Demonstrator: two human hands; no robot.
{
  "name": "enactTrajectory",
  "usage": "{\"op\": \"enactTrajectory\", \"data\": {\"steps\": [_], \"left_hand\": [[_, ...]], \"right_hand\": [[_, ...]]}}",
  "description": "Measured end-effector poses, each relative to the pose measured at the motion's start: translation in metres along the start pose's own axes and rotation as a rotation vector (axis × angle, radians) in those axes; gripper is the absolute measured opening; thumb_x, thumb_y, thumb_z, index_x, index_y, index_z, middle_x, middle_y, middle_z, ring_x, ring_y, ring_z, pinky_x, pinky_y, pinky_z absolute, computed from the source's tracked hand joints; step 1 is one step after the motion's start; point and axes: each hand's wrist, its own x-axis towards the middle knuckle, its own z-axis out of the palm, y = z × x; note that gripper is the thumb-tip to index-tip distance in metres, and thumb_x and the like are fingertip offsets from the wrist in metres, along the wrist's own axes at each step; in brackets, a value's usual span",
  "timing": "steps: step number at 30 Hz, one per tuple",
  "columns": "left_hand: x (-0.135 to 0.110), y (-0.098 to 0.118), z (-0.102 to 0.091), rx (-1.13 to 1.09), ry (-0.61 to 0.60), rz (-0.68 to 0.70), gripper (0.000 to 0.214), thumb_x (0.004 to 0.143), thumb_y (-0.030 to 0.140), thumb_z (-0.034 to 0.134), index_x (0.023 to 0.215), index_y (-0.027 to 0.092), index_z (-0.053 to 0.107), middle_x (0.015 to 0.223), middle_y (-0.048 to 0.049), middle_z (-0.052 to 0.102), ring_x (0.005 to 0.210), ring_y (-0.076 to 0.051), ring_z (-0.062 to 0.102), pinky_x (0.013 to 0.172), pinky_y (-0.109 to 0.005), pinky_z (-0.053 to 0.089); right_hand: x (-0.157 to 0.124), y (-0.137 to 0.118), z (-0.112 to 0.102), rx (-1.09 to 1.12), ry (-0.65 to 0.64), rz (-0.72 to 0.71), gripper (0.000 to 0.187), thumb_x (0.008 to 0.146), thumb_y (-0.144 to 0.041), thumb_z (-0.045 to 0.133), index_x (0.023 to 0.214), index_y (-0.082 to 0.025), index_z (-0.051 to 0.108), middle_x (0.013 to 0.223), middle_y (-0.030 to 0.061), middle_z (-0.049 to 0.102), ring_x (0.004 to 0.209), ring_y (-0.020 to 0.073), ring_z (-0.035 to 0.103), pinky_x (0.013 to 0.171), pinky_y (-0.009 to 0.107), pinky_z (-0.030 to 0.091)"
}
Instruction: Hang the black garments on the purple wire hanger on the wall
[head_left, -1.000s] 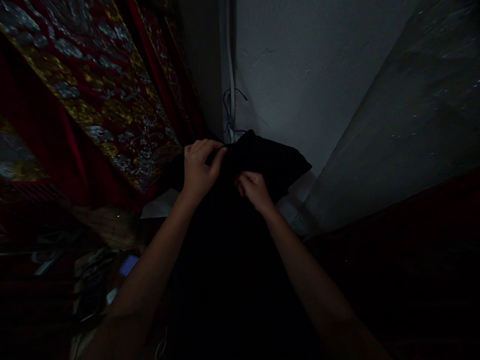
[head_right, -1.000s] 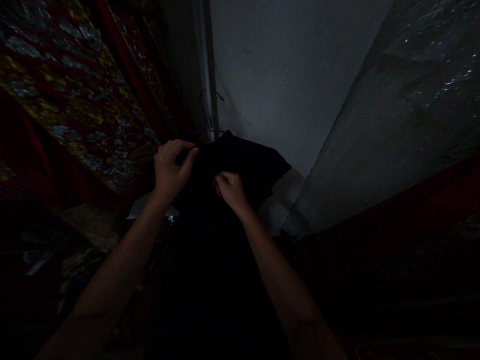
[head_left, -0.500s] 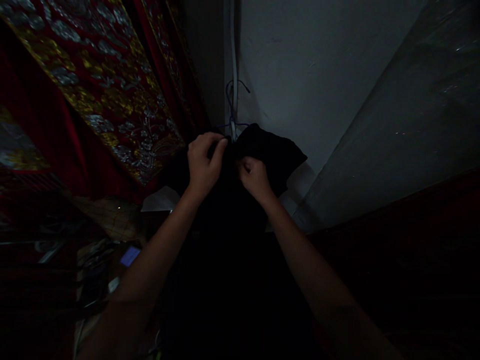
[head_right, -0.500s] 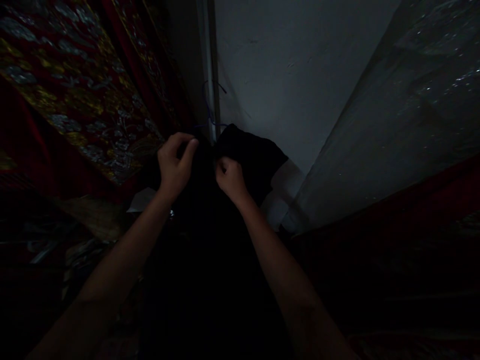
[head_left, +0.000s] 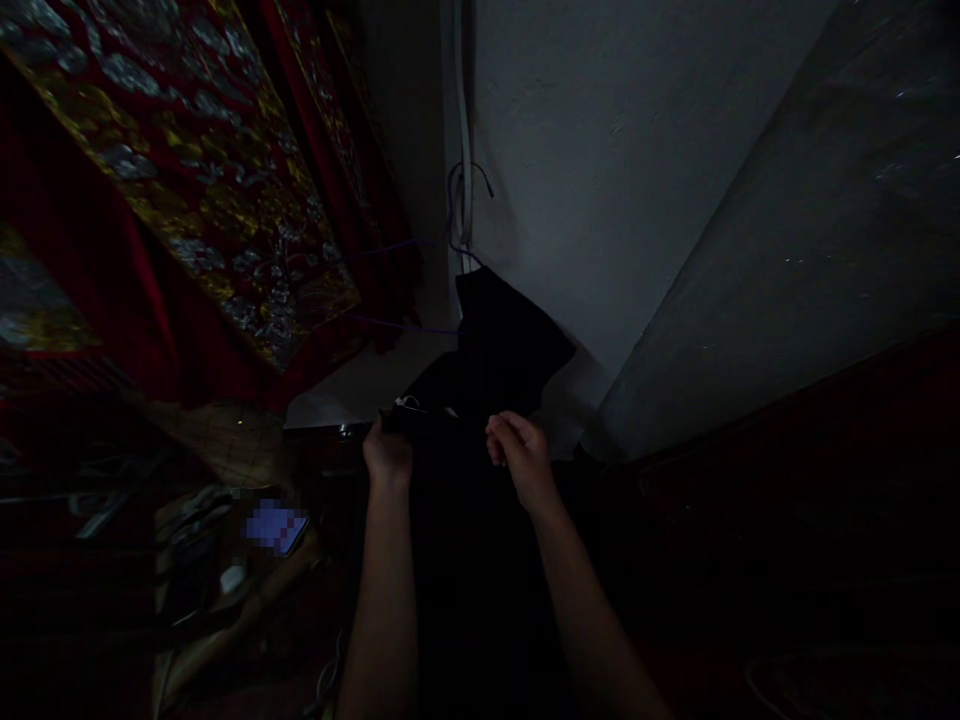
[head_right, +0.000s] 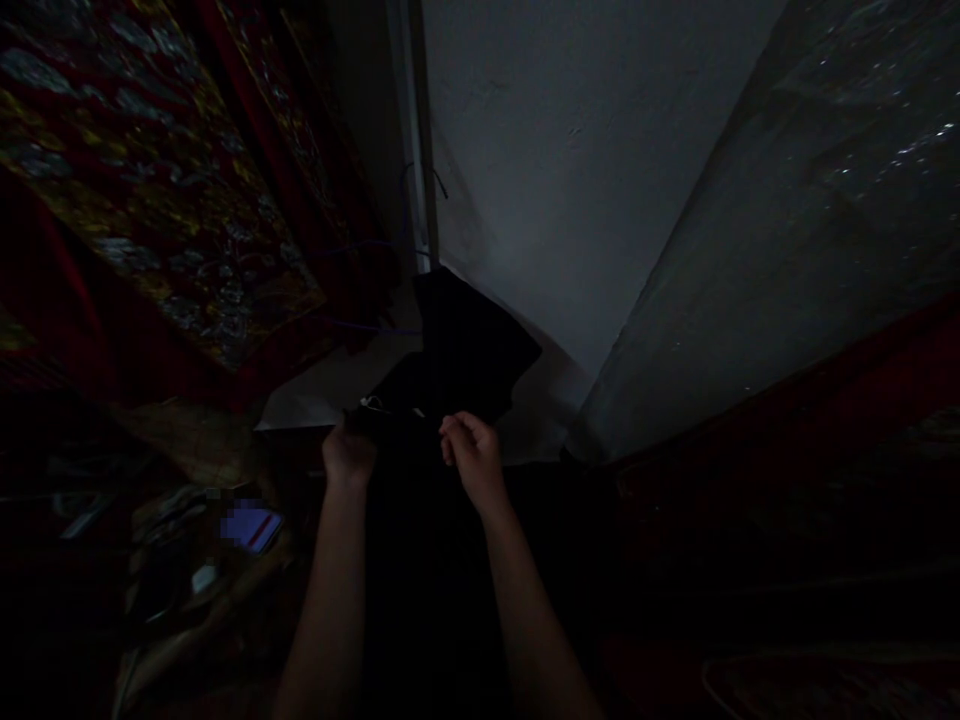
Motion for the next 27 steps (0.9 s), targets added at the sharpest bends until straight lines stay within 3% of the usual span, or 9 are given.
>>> {"op": "enactTrajectory", "data": {"steps": [3,5,10,12,15,19,22,24,27], "left_hand": [[-0.021,-0.014,0.012,0.001,-0.032,-0.014,0.015,0.087,0.023,0.062,0.078,0.016,0.072,0.081,-0.0031,0.075,0.081,-0.015,0.071,0.085,-0.027,0.052],[-0.036,-0.015,0.027,0.031,-0.17,0.026,0.01,0.08,0.027,0.074,0.081,0.018,0.073,0.089,-0.0026,0.075,0.087,-0.016,0.07,0.086,-0.027,0.051],[-0.074,-0.025,0.057,0.448,-0.411,0.252,0.019,0.077,0.038,0.08,0.086,0.022,0.075,0.089,-0.001,0.071,0.089,-0.015,0.065,0.085,-0.025,0.048],[-0.081,-0.028,0.061,0.639,-0.448,0.393,0.018,0.083,0.039,0.076,0.087,0.022,0.075,0.093,-0.0026,0.07,0.095,-0.017,0.064,0.091,-0.026,0.047],[-0.078,-0.024,0.053,0.792,-0.502,0.534,0.024,0.09,0.046,0.066,0.098,0.024,0.071,0.106,-0.004,0.067,0.108,-0.019,0.061,0.099,-0.029,0.045],[-0.06,-0.011,0.025,1.067,-0.727,0.219,0.05,0.098,0.062,0.04,0.114,0.023,0.067,0.107,-0.0059,0.07,0.107,-0.022,0.063,0.099,-0.034,0.047],[-0.051,0.002,0.009,1.387,-0.937,-0.097,0.057,0.095,0.065,0.043,0.102,0.017,0.072,0.097,-0.0067,0.073,0.096,-0.024,0.065,0.089,-0.036,0.051],[-0.046,0.016,0.005,1.555,-0.984,-0.095,0.053,0.093,0.064,0.049,0.096,0.016,0.072,0.096,-0.006,0.074,0.09,-0.024,0.065,0.083,-0.034,0.051],[-0.034,0.046,0.009,1.773,-0.921,0.032,0.051,0.092,0.064,0.05,0.092,0.017,0.07,0.092,-0.0055,0.073,0.083,-0.023,0.066,0.074,-0.031,0.048]], "right_hand": [[0.001,0.01,-0.013,-0.133,0.067,-0.052,0.035,0.086,-0.053,0.058,0.073,-0.02,0.058,0.055,-0.0028,0.05,0.053,0.0127,0.049,0.054,0.026,0.041],[0.001,0.011,-0.015,-0.197,0.093,-0.129,0.03,0.085,-0.05,0.062,0.082,-0.02,0.061,0.073,0.002,0.061,0.071,0.0163,0.06,0.067,0.028,0.049],[-0.005,0.01,0.001,-0.208,-0.111,-0.285,0.05,0.078,-0.036,0.075,0.122,-0.024,0.055,0.125,0.0084,0.063,0.117,0.023,0.06,0.103,0.038,0.047],[-0.003,0.008,0.005,-0.211,-0.169,-0.275,0.037,0.083,-0.032,0.064,0.118,-0.023,0.059,0.118,0.0068,0.067,0.112,0.0226,0.062,0.102,0.037,0.047],[0.008,-0.006,0.0,-0.259,-0.274,-0.169,0.019,0.082,-0.03,0.051,0.086,-0.019,0.066,0.083,0.0023,0.068,0.081,0.0199,0.063,0.075,0.031,0.051],[0.047,-0.046,-0.019,-0.359,-0.458,-0.154,0.016,0.072,-0.029,0.051,0.061,-0.019,0.058,0.058,-0.0013,0.054,0.057,0.0157,0.052,0.053,0.026,0.042],[0.092,-0.07,-0.024,-0.375,-0.306,-0.452,0.023,0.068,-0.022,0.051,0.081,-0.019,0.07,0.082,0.0023,0.069,0.083,0.0205,0.064,0.077,0.03,0.051],[0.123,-0.074,-0.024,-0.386,-0.134,-0.547,0.039,0.069,-0.019,0.051,0.102,-0.02,0.071,0.107,0.0049,0.071,0.103,0.0221,0.064,0.092,0.032,0.049],[0.159,-0.066,-0.026,-0.428,-0.001,-0.324,0.034,0.078,-0.024,0.048,0.103,-0.015,0.07,0.101,0.0081,0.072,0.095,0.0229,0.065,0.085,0.033,0.051]]}}
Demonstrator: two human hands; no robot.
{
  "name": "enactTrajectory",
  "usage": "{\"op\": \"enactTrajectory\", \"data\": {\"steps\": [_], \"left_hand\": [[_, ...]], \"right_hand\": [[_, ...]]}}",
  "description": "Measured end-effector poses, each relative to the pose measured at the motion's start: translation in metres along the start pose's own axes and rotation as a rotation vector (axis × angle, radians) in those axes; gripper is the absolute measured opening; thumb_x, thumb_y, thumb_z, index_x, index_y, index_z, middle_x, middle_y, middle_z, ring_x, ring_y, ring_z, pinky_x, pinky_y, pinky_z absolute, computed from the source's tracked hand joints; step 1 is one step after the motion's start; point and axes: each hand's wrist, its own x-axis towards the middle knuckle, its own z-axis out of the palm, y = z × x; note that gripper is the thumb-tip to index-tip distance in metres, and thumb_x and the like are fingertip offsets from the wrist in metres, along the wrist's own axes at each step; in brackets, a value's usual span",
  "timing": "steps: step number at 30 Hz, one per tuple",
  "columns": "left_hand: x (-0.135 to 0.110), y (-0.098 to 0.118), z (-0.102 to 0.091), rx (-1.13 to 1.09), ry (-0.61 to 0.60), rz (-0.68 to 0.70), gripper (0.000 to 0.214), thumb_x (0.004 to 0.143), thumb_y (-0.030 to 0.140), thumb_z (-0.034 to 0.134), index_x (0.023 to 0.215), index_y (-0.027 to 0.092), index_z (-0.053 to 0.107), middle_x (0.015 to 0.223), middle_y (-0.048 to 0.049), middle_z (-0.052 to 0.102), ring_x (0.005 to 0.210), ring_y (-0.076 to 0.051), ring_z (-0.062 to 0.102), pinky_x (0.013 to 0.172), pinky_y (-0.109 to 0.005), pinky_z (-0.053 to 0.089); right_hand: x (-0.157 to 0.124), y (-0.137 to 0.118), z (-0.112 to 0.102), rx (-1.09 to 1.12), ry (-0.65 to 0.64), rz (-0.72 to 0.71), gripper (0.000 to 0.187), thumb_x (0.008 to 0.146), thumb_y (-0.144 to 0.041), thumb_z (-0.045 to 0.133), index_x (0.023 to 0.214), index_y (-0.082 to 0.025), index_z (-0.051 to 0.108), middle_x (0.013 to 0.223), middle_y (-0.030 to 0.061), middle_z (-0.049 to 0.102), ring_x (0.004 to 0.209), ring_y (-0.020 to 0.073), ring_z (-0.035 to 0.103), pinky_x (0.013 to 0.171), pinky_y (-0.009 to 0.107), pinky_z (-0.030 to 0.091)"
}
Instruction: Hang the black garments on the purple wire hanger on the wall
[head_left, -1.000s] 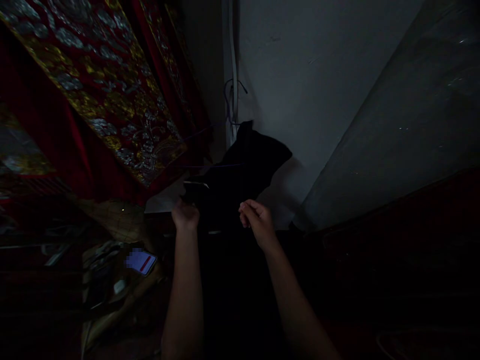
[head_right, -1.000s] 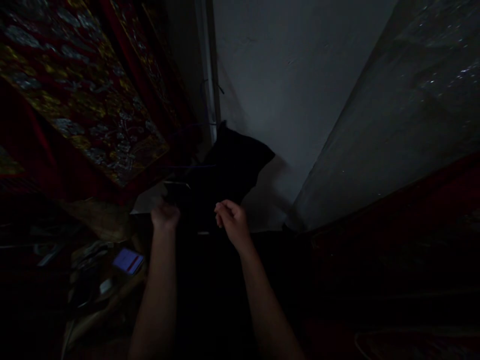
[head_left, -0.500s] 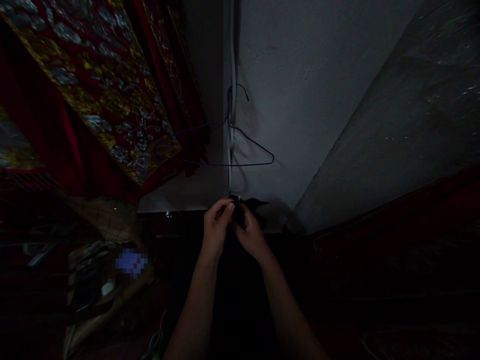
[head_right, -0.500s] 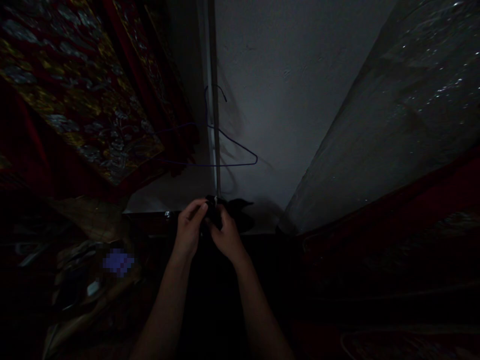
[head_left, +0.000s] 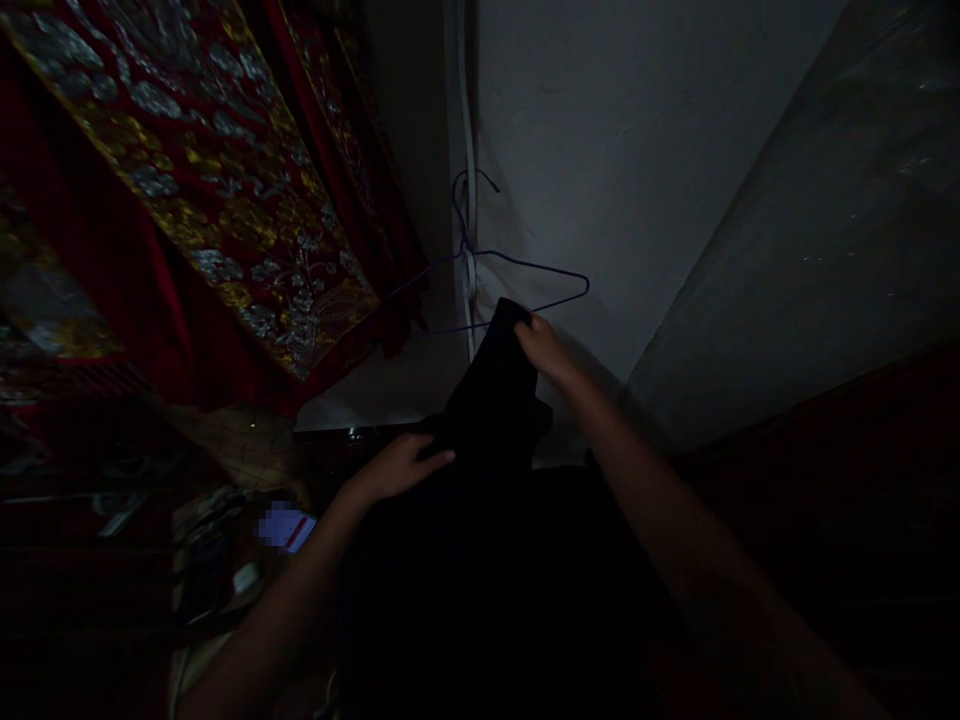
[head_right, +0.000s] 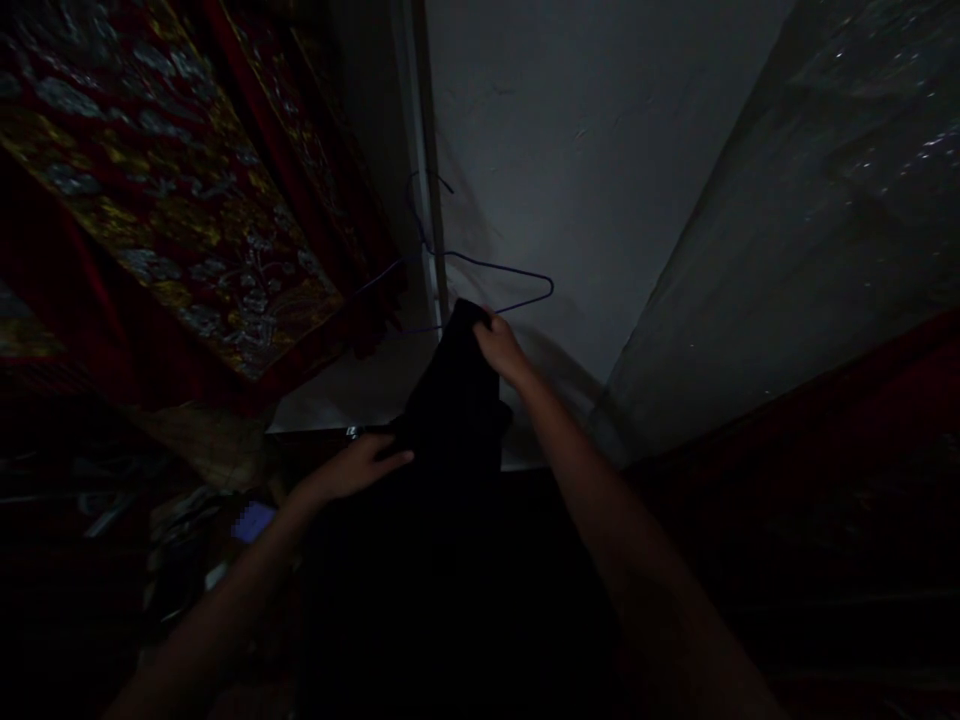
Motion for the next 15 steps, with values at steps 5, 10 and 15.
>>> {"op": "enactTrajectory", "data": {"steps": [5,10,15], "left_hand": [[0.002,-0.016,-0.062,0.166,0.022,-0.156,0.051,0.088,0.066,0.053,0.086,0.018,0.071,0.088,-0.0071,0.074,0.078,-0.024,0.067,0.068,-0.03,0.045],[0.021,-0.012,-0.112,0.012,0.327,-0.054,0.038,0.07,0.058,0.073,0.069,0.021,0.069,0.073,-0.0058,0.07,0.064,-0.021,0.06,0.058,-0.029,0.042],[0.027,0.018,-0.138,0.004,0.447,0.088,0.027,0.072,0.046,0.073,0.076,0.019,0.071,0.076,-0.0038,0.07,0.069,-0.02,0.061,0.063,-0.03,0.045]], "right_hand": [[0.012,0.017,-0.022,-0.117,-0.054,0.119,0.023,0.076,-0.03,0.056,0.078,-0.014,0.072,0.069,0.0018,0.065,0.064,0.0175,0.058,0.061,0.027,0.044],[0.003,0.002,-0.054,-0.176,-0.064,0.063,0.022,0.074,-0.035,0.065,0.068,-0.014,0.069,0.057,-0.0016,0.054,0.053,0.0121,0.047,0.051,0.024,0.032],[-0.015,-0.01,-0.054,-0.21,-0.072,0.024,0.033,0.076,-0.041,0.066,0.056,-0.017,0.056,0.053,-0.0031,0.045,0.051,0.0099,0.04,0.048,0.025,0.025]]}}
